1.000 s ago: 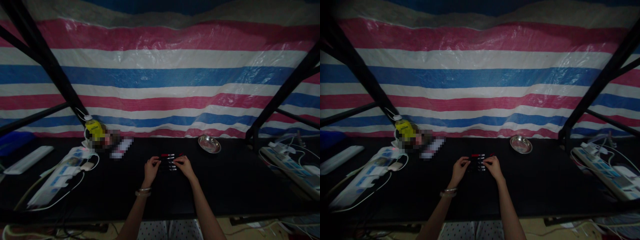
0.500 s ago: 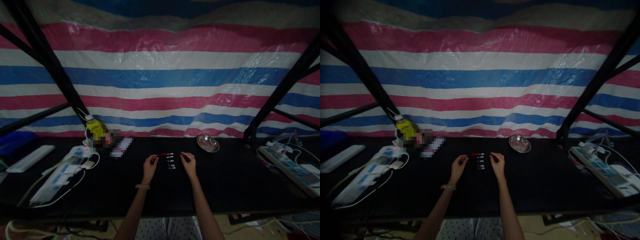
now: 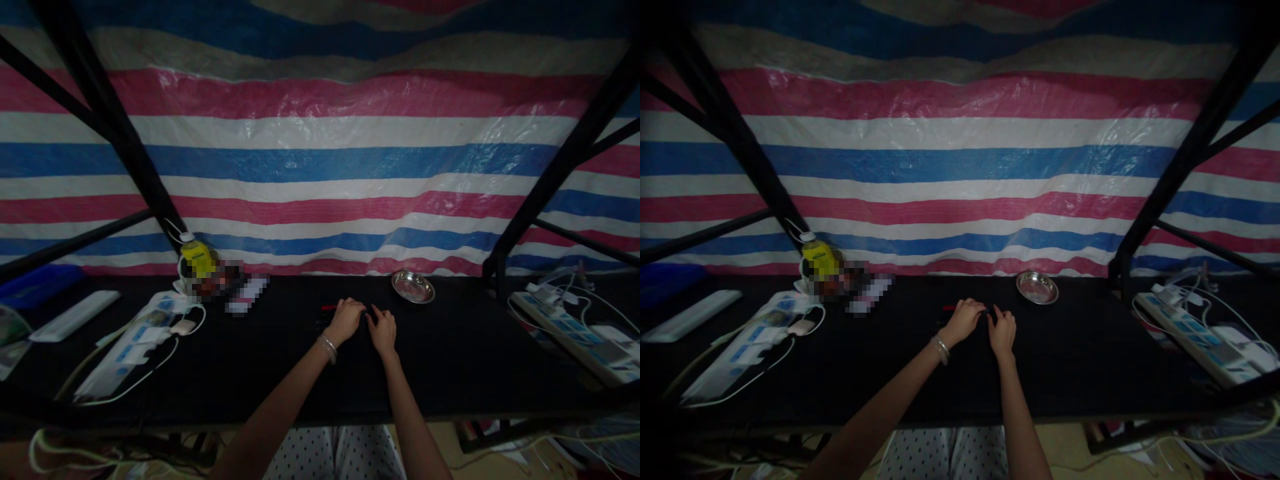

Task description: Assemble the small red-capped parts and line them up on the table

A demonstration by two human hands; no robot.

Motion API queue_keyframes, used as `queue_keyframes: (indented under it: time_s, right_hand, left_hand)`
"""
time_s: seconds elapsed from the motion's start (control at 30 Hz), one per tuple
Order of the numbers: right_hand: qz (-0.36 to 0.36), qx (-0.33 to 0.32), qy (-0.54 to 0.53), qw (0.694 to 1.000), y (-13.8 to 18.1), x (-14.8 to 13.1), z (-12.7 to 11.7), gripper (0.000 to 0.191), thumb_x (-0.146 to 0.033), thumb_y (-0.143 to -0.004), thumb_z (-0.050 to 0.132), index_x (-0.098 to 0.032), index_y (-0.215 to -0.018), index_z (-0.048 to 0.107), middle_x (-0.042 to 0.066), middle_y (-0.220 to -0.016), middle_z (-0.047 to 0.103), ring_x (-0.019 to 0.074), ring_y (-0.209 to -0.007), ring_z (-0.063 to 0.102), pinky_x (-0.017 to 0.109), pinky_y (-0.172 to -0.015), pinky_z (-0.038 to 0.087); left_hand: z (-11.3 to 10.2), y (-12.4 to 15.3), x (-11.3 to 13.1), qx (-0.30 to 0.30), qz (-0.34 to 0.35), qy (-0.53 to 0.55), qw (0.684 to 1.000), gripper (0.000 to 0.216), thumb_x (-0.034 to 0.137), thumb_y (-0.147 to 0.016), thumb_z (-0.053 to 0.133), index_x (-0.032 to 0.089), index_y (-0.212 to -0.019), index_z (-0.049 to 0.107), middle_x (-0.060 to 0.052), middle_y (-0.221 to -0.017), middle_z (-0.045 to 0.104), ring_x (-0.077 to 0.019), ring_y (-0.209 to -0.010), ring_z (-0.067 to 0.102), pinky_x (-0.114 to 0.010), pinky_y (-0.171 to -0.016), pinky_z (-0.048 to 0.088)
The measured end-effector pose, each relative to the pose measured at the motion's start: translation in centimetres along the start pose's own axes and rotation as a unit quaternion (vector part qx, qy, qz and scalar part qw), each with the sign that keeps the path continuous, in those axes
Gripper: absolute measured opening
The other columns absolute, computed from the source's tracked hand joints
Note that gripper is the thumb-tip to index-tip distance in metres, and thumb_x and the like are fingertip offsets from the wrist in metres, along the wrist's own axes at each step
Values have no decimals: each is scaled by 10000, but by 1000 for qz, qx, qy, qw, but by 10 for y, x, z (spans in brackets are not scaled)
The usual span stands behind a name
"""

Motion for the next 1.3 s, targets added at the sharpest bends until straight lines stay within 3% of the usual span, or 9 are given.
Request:
queue_keyframes:
  time_s: [0.1, 0.23, 0.6, 0.73, 0.9, 1.0, 1.17, 1.3]
  right_hand:
    - [-6, -20, 31, 999, 1, -3, -1, 357, -299, -860, 471, -214, -1181, 600, 112, -911, 583, 232, -835, 536, 303, -740, 372]
    - [-2, -15, 22, 1000, 4, 0, -2, 314, -242, -860, 445, -217, -1094, 652, 105, -897, 580, 226, -835, 537, 297, -737, 374]
    - [29, 103, -110, 988, 12, 18, -6, 250, -268, -798, 467, -118, -836, 663, 145, -933, 549, 250, -902, 527, 340, -825, 409]
    - [21, 86, -164, 983, 11, 19, -3, 272, -272, -820, 411, -119, -864, 632, 121, -847, 584, 233, -803, 557, 339, -764, 433]
    - [40, 130, -198, 971, 11, 23, -8, 370, -316, -849, 373, -106, -1011, 630, 145, -913, 584, 239, -847, 560, 357, -792, 439]
    - [47, 141, -218, 965, 10, 25, -11, 412, -352, -857, 356, -99, -1004, 646, 152, -913, 573, 231, -847, 562, 355, -800, 441]
    - [74, 171, -295, 937, 13, 30, -18, 420, -468, -811, 423, -124, -899, 646, 138, -887, 616, 224, -816, 580, 371, -778, 456]
    - [120, 129, -443, 879, 14, 26, -8, 396, -490, -692, 596, -127, -847, 627, 89, -777, 648, 199, -685, 609, 345, -664, 492]
  left_hand:
    - [20, -5, 13, -36, 18, -49, 998, 308, 75, -861, 376, 171, -1051, 598, -79, -1090, 625, -202, -1021, 510, -353, -899, 357]
    - [33, -5, 14, -39, -4, -86, 995, 339, 66, -873, 332, 143, -1118, 554, -124, -1193, 563, -217, -1100, 479, -371, -945, 335]
    - [47, 16, 21, -38, -48, -95, 994, 357, 17, -848, 317, 96, -1074, 581, -124, -1083, 604, -237, -1053, 503, -381, -934, 381]
    - [50, 28, 23, -4, -81, -35, 996, 404, 0, -841, 291, 116, -1110, 570, -102, -1082, 604, -213, -1035, 505, -344, -922, 401]
    - [53, 34, 20, 39, -116, -12, 992, 367, 15, -837, 315, 138, -1023, 608, -105, -1017, 616, -236, -979, 515, -386, -877, 416]
    - [55, 35, 16, 53, -128, -20, 990, 336, 27, -843, 332, 138, -995, 610, -106, -996, 605, -241, -970, 511, -393, -856, 419]
    - [58, 35, 9, 64, -142, -36, 987, 291, 72, -869, 356, 149, -964, 621, -104, -1029, 577, -244, -994, 494, -401, -854, 412]
    - [53, 37, 12, 97, -121, -23, 988, 274, 89, -885, 371, 165, -997, 610, -88, -1105, 577, -236, -1072, 466, -400, -892, 381]
Point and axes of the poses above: each hand's wrist, its own y-axis away from the middle knuckle, its own z-axis out of the palm, x = y × z, the point moved 7 cm from there along -y, towards the middle knuckle
